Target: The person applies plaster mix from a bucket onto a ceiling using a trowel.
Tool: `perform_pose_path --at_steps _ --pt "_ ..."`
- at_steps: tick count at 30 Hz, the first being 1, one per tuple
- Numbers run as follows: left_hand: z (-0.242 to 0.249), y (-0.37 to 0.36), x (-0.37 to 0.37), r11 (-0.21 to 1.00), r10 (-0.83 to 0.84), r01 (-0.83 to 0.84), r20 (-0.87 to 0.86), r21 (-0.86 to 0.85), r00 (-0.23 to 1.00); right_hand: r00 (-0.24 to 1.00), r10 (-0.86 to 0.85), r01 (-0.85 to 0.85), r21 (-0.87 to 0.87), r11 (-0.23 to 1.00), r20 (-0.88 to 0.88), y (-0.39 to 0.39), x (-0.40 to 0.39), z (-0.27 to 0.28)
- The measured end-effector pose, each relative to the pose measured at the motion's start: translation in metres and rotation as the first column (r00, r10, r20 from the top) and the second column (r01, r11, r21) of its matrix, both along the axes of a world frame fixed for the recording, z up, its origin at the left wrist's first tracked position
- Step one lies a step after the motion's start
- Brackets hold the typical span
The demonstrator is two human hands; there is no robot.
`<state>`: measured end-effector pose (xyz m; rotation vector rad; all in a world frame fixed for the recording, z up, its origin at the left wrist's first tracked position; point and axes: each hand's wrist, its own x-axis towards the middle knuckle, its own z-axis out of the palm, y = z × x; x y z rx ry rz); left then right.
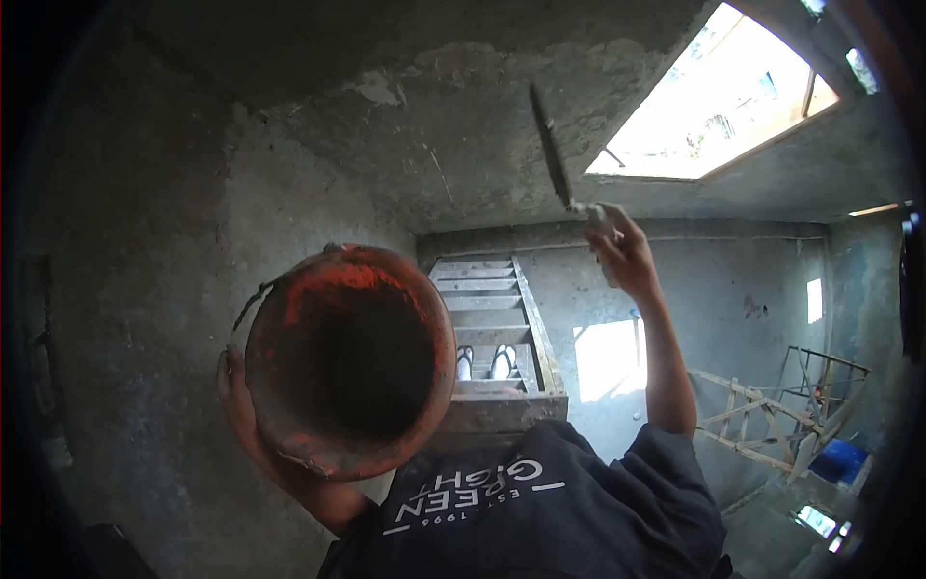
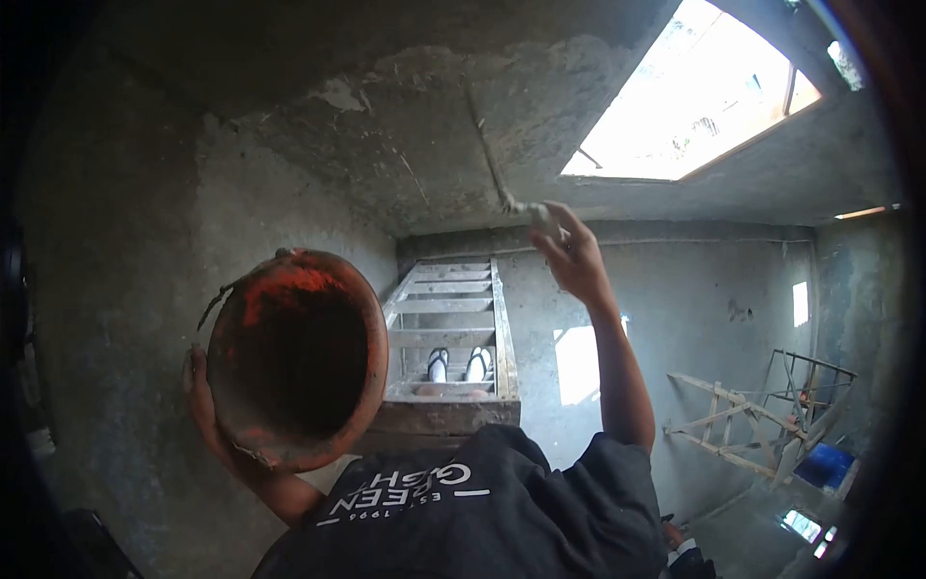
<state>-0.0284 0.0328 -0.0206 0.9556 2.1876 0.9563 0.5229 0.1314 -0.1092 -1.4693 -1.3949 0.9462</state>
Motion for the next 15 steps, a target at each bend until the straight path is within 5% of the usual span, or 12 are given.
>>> perform_pose_path --at_steps 2,4,5,8,11,15 --pt "-0.006 -0.004 -0.009 1.000 -0.008 0.008 -0.022 0.000 1.000 0.991 0.024 -0.029 0.036 0.999 0.128 -0.027 -0.007 -0.008" --pt "-0.013 -0.008 -0.016 0.999 -0.009 0.011 -0.061 0.036 0.998 0.992 0.093 -0.079 -0.162 0.984 0.083 -0.047 -0.018 -0.007" --pt "-0.011 -0.010 -0.016 0.999 0.005 -0.002 -0.064 0.041 0.998 0.995 0.097 -0.099 -0.302 0.948 -0.024 -0.055 -0.025 0.002" --pt "0.001 -0.009 0.000 0.993 -0.046 0.045 0.001 0.109 0.999 0.946 0.179 -0.274 -0.368 0.889 -0.271 -0.068 -0.035 0.019" --pt "0.012 -0.012 0.021 0.989 0.008 -0.004 -0.027 0.145 1.000 0.747 0.230 -0.449 -0.219 0.866 -0.624 -0.077 -0.046 0.026" --pt "0.027 -0.013 0.041 0.974 0.041 -0.043 0.016 0.223 0.999 0.707 0.267 -0.553 -0.276 0.786 -0.655 -0.087 -0.061 0.045"
